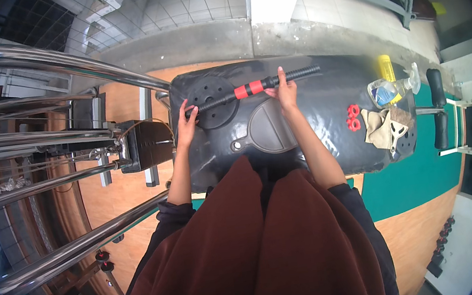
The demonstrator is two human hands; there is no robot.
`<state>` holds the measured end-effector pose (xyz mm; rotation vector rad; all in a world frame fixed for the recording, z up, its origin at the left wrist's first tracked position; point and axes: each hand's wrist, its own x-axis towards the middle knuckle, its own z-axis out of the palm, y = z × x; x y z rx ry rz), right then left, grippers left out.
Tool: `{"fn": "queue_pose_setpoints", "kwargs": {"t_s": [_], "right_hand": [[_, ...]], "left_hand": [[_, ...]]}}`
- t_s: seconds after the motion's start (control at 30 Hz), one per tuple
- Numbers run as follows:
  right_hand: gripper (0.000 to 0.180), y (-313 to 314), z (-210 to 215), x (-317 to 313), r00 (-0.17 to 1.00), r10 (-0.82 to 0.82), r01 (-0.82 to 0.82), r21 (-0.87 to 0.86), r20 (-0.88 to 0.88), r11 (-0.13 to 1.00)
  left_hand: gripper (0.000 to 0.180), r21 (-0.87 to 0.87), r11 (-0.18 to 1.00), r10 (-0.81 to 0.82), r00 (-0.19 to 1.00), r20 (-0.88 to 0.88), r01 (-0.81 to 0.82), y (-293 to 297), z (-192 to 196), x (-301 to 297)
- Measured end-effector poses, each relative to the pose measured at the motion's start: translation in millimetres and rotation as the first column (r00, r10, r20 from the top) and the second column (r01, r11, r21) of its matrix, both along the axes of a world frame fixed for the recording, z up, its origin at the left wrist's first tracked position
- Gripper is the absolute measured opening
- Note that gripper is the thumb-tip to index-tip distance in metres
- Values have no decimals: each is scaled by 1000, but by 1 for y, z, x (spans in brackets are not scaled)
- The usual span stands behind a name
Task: The person cleans a black weight plate with a cloth, then places it on a barbell. They pick up red collars and a brush, then wipe the barbell with the cloth. Finally, they place another weight plate on the barbell and secure it with a red collar.
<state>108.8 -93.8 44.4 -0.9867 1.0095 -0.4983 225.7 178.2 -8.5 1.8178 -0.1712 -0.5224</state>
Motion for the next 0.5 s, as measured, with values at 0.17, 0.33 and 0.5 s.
{"fn": "queue_pose_setpoints", "kwargs": {"t_s": [0.17, 0.33, 0.5], "right_hand": [[44, -17, -4, -8, 997, -69, 68, -93, -17, 993], [47, -38, 5, -21, 994, 14, -26, -102, -112, 994], [52, -33, -3, -8, 940, 295, -305, -36, -173, 952]], "left_hand": [[57, -131, 991, 25, 996, -83, -36, 3, 11, 0], [45, -151, 951, -300, 926, -229, 271, 1, 26, -9], [23, -137, 928, -369, 901, -229, 346, 21, 19, -28]]}}
